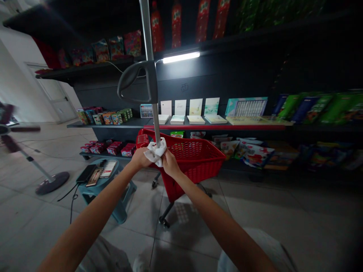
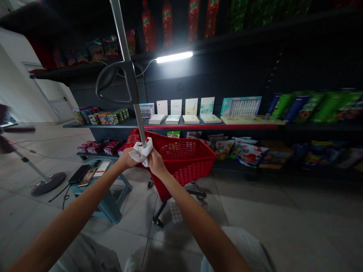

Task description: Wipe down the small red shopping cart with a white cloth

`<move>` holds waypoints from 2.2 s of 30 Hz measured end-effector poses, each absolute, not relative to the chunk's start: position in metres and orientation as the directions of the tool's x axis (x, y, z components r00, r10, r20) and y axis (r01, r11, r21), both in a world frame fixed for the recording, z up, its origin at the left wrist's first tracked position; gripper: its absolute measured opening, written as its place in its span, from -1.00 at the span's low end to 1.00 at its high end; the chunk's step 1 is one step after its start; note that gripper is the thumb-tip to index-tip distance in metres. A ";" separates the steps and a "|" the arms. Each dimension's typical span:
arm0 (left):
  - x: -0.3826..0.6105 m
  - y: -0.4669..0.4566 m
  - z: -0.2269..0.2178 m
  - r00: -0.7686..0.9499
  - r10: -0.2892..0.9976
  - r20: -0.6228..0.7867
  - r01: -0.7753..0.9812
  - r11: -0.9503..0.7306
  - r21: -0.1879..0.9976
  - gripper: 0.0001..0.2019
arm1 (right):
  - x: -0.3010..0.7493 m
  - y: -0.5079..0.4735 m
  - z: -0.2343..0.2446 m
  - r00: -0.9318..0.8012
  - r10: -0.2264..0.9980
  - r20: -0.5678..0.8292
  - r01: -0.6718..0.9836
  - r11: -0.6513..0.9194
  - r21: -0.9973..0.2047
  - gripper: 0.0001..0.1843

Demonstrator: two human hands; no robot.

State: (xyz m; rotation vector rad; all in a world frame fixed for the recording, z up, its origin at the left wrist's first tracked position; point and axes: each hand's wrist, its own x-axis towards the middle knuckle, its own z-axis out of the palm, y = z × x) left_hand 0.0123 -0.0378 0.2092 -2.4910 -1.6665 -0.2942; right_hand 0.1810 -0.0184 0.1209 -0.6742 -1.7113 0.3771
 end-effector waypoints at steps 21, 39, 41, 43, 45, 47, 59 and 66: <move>-0.008 -0.027 0.208 0.244 0.887 0.393 0.962 -0.271 0.015 -0.73 | 0.325 -0.010 0.050 -0.336 0.732 0.593 0.755 0.586 -0.295 -0.43; -0.039 -0.048 0.058 -0.172 0.753 0.635 0.578 -0.444 0.684 -0.07 | 0.344 -0.032 0.058 -0.377 0.833 0.406 0.905 0.424 -0.027 -0.17; -0.031 -0.043 0.035 -0.147 0.854 0.498 0.429 -0.399 0.810 -0.09 | 0.343 -0.031 0.059 -0.386 0.843 0.374 0.907 0.421 -0.011 -0.16; -0.022 -0.036 0.024 -0.116 0.917 0.381 0.335 -0.325 0.884 -0.19 | 0.347 -0.027 0.060 -0.405 0.852 0.332 0.893 0.446 -0.058 -0.17; -0.016 -0.027 0.021 -0.131 0.939 0.318 0.280 -0.273 0.920 -0.31 | 0.354 -0.020 0.063 -0.416 0.855 0.310 0.856 0.483 -0.185 -0.22; -0.013 -0.021 0.024 -0.168 0.941 0.293 0.249 -0.247 0.936 -0.37 | 0.361 -0.013 0.065 -0.402 0.840 0.364 0.782 0.522 -0.341 -0.31; -0.008 -0.017 0.026 -0.211 0.917 0.339 0.202 -0.298 0.933 -0.28 | 0.296 0.000 0.054 0.145 0.766 0.626 0.624 0.420 -0.658 -0.42; -0.001 -0.011 0.033 -0.218 0.947 0.234 0.073 -0.224 0.972 -0.37 | 0.249 -0.031 0.069 -0.417 0.758 0.502 0.755 0.596 -0.273 -0.41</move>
